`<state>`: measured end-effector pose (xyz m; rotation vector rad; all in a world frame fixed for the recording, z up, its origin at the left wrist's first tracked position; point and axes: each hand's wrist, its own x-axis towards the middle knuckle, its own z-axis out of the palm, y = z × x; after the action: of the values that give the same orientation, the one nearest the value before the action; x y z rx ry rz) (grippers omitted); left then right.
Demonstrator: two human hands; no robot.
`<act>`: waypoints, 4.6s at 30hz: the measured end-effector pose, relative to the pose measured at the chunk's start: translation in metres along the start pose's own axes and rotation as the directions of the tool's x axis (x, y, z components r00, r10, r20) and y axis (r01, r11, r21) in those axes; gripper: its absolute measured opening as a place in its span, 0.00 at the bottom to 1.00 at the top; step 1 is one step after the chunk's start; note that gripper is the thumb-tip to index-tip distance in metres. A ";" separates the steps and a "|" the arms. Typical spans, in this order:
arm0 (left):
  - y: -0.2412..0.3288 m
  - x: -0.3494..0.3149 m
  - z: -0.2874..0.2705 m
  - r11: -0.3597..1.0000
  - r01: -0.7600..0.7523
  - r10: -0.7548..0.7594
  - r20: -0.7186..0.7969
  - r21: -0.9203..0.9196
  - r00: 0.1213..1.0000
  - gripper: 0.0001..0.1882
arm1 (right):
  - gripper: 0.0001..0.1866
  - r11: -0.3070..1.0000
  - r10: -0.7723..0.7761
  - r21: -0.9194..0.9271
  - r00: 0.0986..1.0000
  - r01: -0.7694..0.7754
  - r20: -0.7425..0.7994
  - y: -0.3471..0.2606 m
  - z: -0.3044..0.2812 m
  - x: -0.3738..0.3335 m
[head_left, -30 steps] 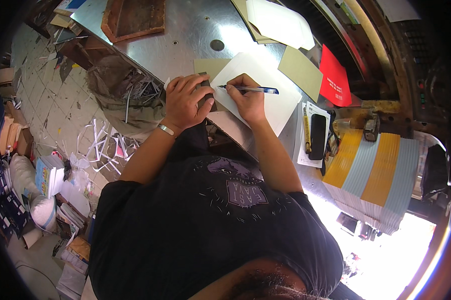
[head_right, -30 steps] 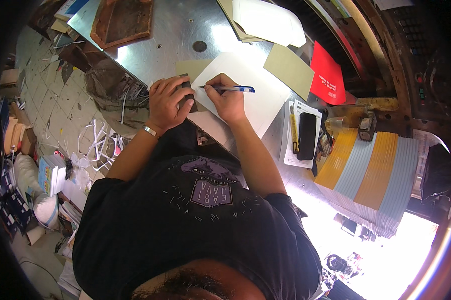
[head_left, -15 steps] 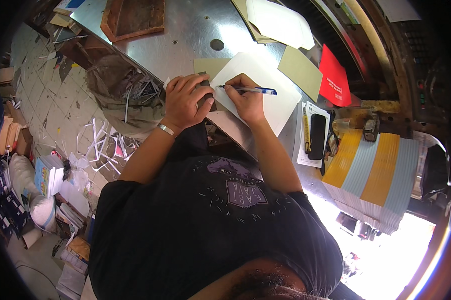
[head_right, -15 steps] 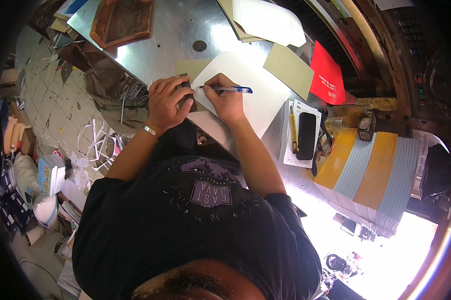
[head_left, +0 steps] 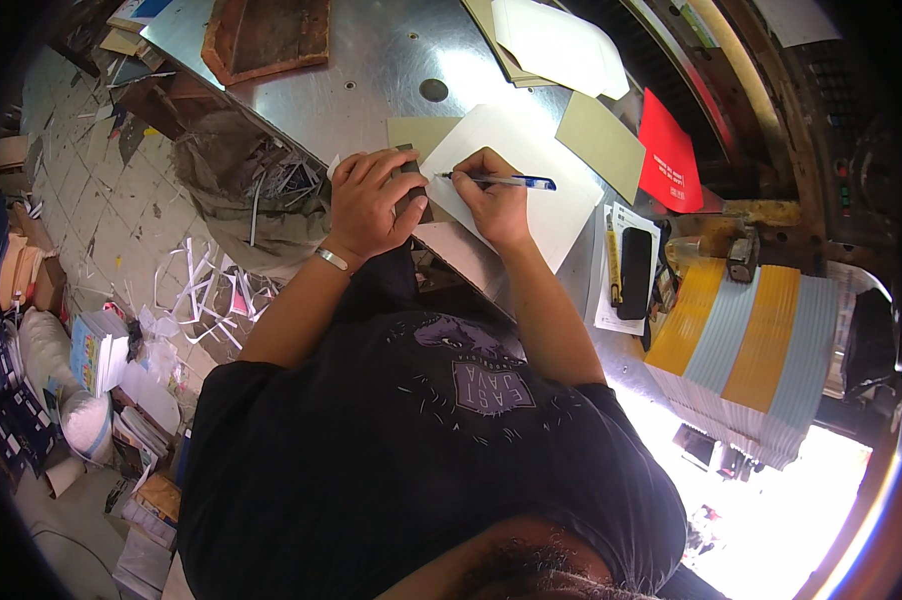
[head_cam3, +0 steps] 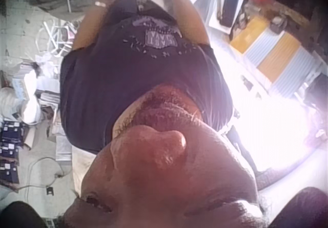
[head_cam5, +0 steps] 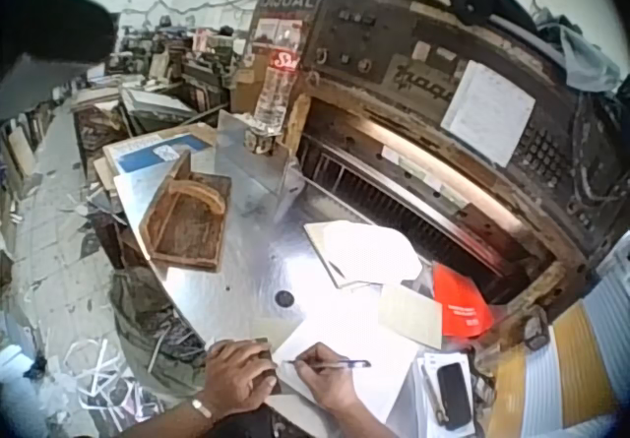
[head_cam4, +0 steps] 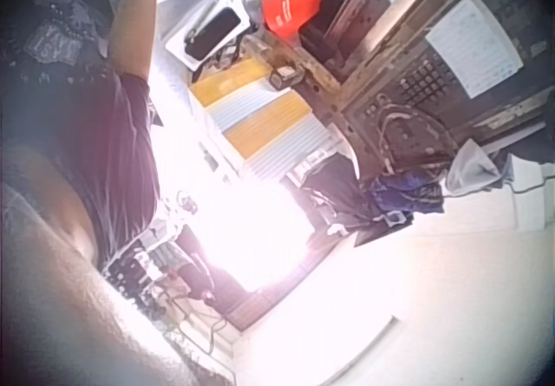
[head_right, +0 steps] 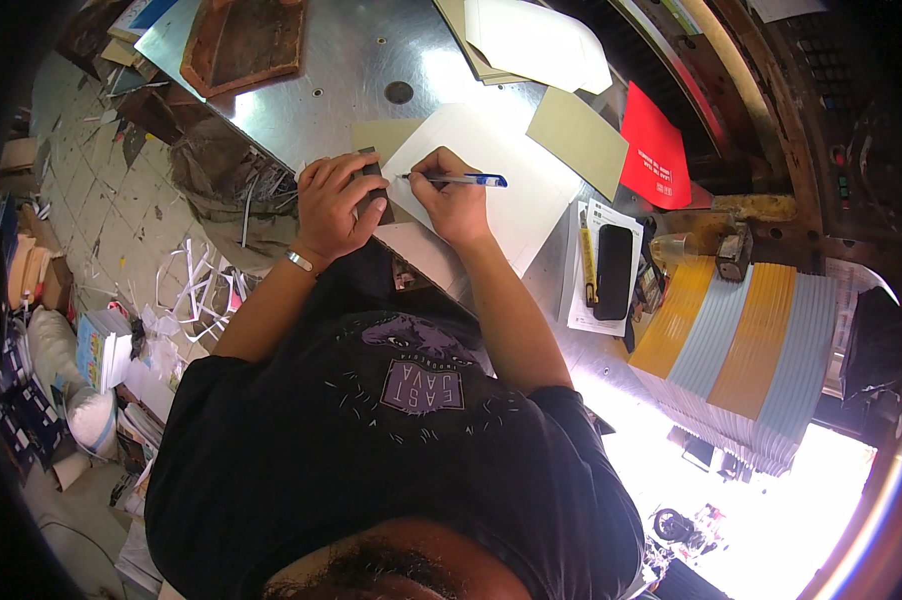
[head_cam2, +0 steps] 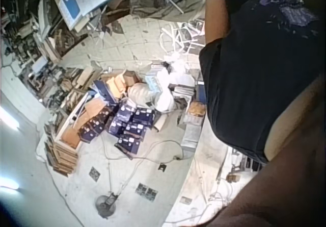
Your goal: The person measures, marks, and scores sheets of paper using a pen, a square, and a box cutter. The person handles paper, a square, a pen, and a box cutter.
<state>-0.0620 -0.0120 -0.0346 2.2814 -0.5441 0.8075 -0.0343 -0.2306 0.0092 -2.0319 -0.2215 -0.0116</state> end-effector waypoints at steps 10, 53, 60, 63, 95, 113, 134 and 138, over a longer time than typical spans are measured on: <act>0.001 0.001 -0.003 1.000 0.001 -0.001 0.011 -0.001 1.000 0.11 | 0.04 0.999 -0.029 0.029 1.000 0.029 -0.009 0.000 0.000 0.000; -0.005 0.005 0.004 0.991 -0.125 0.121 0.094 0.037 0.988 0.11 | 0.30 0.278 0.527 -0.615 0.652 -0.738 -0.545 0.041 -0.330 -0.098; -0.008 0.002 -0.002 0.997 -0.077 0.074 0.143 0.018 0.987 0.12 | 0.26 0.516 0.177 -0.609 0.771 -0.602 -0.612 0.010 -0.264 -0.146; -0.005 0.005 -0.003 0.997 -0.075 0.072 0.116 0.023 0.991 0.12 | 0.21 0.644 -0.004 -0.684 0.892 -0.344 -0.452 0.013 -0.214 -0.141; -0.003 -0.002 -0.012 1.000 -0.008 0.011 0.145 -0.020 0.989 0.27 | 0.31 0.669 -0.190 -0.719 0.978 0.190 0.081 -0.006 -0.030 -0.095; 0.000 -0.002 -0.005 0.998 0.057 -0.058 0.153 0.009 0.987 0.25 | 0.30 0.673 -0.231 -0.710 0.971 0.207 0.065 -0.003 -0.031 -0.095; 0.006 0.002 -0.006 0.998 0.069 -0.070 0.122 0.014 0.990 0.27 | 0.33 0.681 -0.214 -0.700 0.973 0.214 0.090 0.000 -0.033 -0.093; 0.008 0.003 -0.007 0.997 0.079 -0.081 0.117 0.017 0.990 0.27 | 0.33 0.685 -0.202 -0.700 0.976 0.202 0.085 -0.002 -0.033 -0.093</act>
<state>-0.0672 -0.0130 -0.0252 2.3573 -0.4974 0.6428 -0.1235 -0.2730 0.0157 -2.7712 -0.5058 -0.2769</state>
